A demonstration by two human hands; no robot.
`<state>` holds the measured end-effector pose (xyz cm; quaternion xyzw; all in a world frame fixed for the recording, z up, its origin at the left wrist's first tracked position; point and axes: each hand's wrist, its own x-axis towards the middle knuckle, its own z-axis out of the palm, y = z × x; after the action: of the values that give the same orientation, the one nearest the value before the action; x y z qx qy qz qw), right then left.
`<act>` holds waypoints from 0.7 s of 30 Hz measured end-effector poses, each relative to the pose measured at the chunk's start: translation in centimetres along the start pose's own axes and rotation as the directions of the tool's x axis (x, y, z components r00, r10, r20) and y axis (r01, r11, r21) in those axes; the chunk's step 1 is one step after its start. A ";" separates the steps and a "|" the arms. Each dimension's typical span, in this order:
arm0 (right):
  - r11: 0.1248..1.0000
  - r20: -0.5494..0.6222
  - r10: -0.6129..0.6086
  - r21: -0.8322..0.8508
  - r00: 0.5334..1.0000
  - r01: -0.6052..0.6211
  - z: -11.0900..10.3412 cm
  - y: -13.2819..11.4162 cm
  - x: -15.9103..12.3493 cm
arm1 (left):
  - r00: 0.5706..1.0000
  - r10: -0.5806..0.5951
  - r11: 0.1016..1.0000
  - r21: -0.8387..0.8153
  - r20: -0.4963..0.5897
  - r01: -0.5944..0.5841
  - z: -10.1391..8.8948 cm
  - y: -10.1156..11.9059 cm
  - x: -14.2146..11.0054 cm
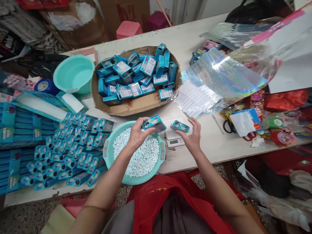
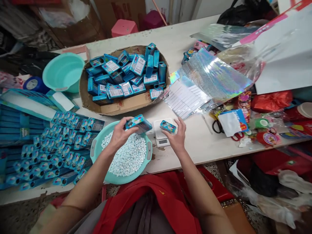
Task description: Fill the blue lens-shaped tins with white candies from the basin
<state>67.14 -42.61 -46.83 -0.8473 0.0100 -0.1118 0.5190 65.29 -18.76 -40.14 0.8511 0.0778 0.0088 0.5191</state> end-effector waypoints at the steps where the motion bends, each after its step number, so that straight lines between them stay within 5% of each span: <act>1: 0.997 0.030 -0.064 -0.038 0.997 0.065 -0.1 -1.3 -0.5 | 0.999 -0.049 0.996 -0.080 0.012 0.050 0.1 -0.3 -1.4; 4: 0.995 0.408 -0.100 0.021 0.907 0.101 0.1 -5.1 -2.4 | 0.981 -0.190 0.907 -0.377 0.038 0.190 1.1 -1.2 -5.0; 6: 0.999 0.581 -0.050 0.039 0.812 0.034 0.6 -7.2 -3.6 | 0.956 -0.290 0.741 -0.622 0.044 0.253 1.5 -1.4 -6.7; 10: 0.987 0.564 -0.127 -0.007 0.816 0.159 1.5 -9.1 -5.1 | 0.891 -0.445 0.294 -0.926 0.087 0.237 0.4 -1.4 -7.6; 13: 0.956 0.536 -0.207 -0.069 0.818 0.287 2.4 -8.7 -5.6 | 0.809 -0.575 0.116 -0.967 0.120 0.226 -0.4 -1.9 -7.1; 15: 0.952 0.544 -0.184 -0.108 0.819 0.286 3.0 -8.2 -6.1 | 0.756 -0.640 0.056 -0.972 0.141 0.229 -0.5 -2.5 -6.7; 18: 0.967 0.548 -0.130 -0.115 0.826 0.228 3.6 -8.1 -6.7 | 0.731 -0.660 0.003 -0.973 0.173 0.233 -0.4 -3.7 -6.7; 21: 0.991 0.540 -0.063 -0.064 0.839 0.116 3.5 -8.4 -7.0 | 0.719 -0.674 0.059 -0.958 0.170 0.282 -0.9 -4.8 -7.2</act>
<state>60.18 -34.74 -42.17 -0.8678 -0.1698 0.1060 0.4547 57.52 -16.85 -43.54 0.2654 0.4222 0.0174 0.8666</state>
